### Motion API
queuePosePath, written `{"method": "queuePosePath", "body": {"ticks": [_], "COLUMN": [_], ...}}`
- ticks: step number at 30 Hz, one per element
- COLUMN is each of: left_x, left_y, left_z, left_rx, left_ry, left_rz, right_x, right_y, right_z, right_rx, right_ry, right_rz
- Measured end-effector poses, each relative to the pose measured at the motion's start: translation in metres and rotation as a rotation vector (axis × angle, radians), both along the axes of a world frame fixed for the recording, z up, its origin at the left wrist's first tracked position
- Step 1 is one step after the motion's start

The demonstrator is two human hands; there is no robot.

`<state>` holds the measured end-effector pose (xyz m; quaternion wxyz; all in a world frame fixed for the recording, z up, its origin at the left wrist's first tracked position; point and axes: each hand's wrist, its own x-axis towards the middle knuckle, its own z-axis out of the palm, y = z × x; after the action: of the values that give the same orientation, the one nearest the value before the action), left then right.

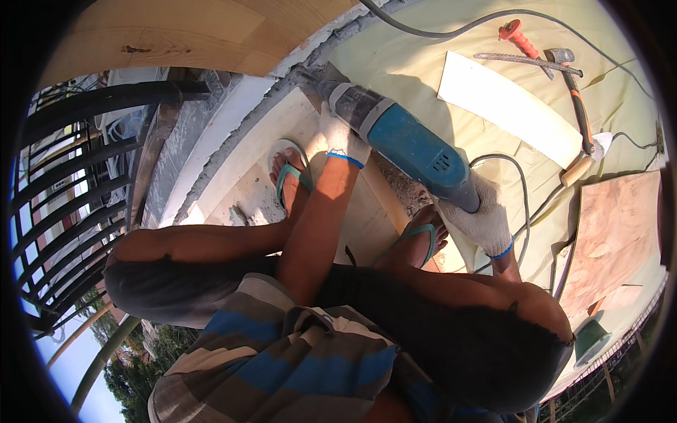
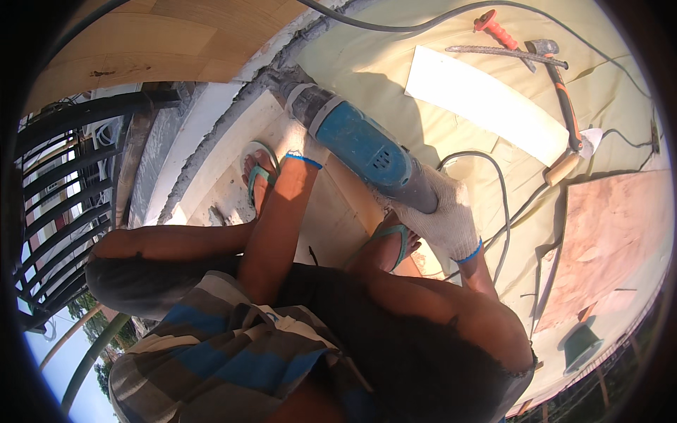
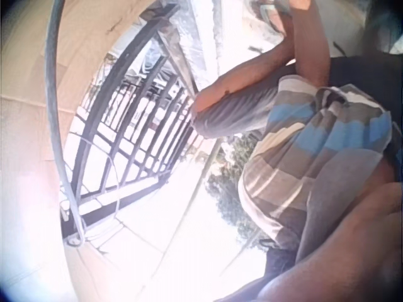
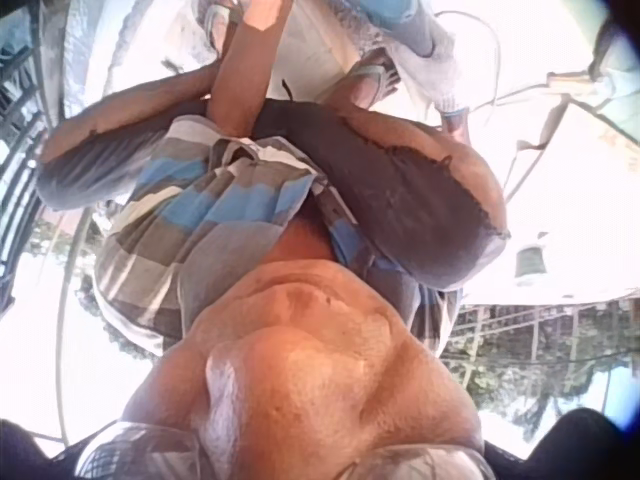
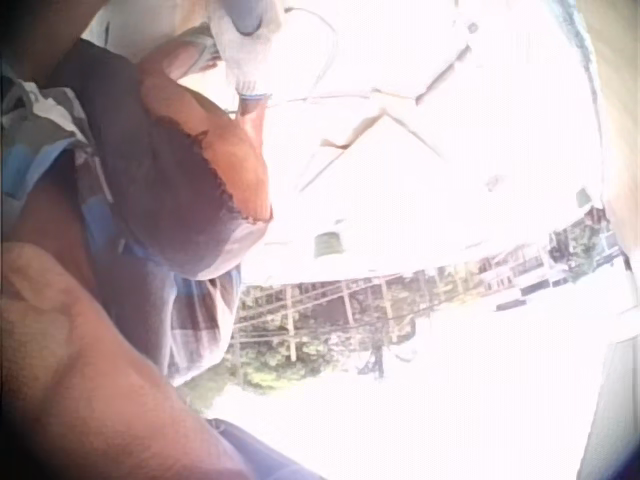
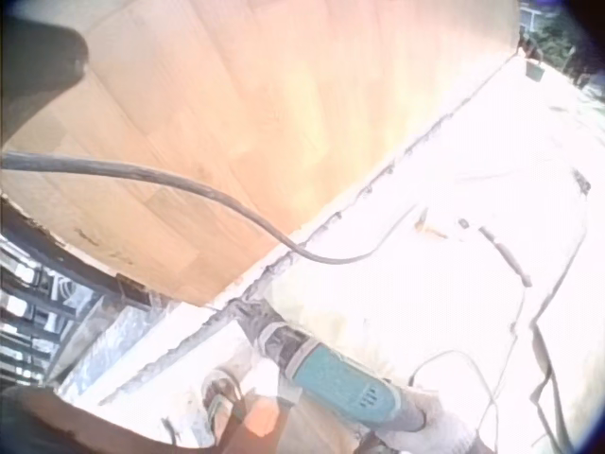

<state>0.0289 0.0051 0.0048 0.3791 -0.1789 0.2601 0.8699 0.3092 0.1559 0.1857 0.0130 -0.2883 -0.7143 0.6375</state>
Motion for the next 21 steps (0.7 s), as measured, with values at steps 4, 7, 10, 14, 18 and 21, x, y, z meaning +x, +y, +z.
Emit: {"method": "queuePosePath", "body": {"ticks": [4,7,10,14,18,21], "left_x": [0.014,-0.003,-0.022,-0.030,-0.056,-0.056], "left_y": [0.011,0.008,0.002,0.003,0.014,0.025], "left_z": [0.013,0.017,0.016,0.015,0.024,0.030], "left_rx": [-0.180,-0.136,-0.096,-0.028,0.092,0.010], "left_ry": [0.037,0.034,0.006,0.018,-0.065,-0.095], "left_rz": [0.062,0.019,-0.030,0.020,-0.044,-0.007], "right_x": [0.012,-0.004,-0.028,-0.055,-0.075,-0.065], "right_y": [-0.009,-0.016,-0.013,0.004,0.030,0.031], "right_z": [-0.019,-0.019,-0.001,0.039,0.055,0.039], "right_rx": [0.032,0.010,0.094,0.127,0.036,0.049], "right_ry": [0.069,0.083,0.046,0.001,-0.081,0.037], "right_rz": [-0.033,-0.027,0.016,0.037,0.022,0.044]}}
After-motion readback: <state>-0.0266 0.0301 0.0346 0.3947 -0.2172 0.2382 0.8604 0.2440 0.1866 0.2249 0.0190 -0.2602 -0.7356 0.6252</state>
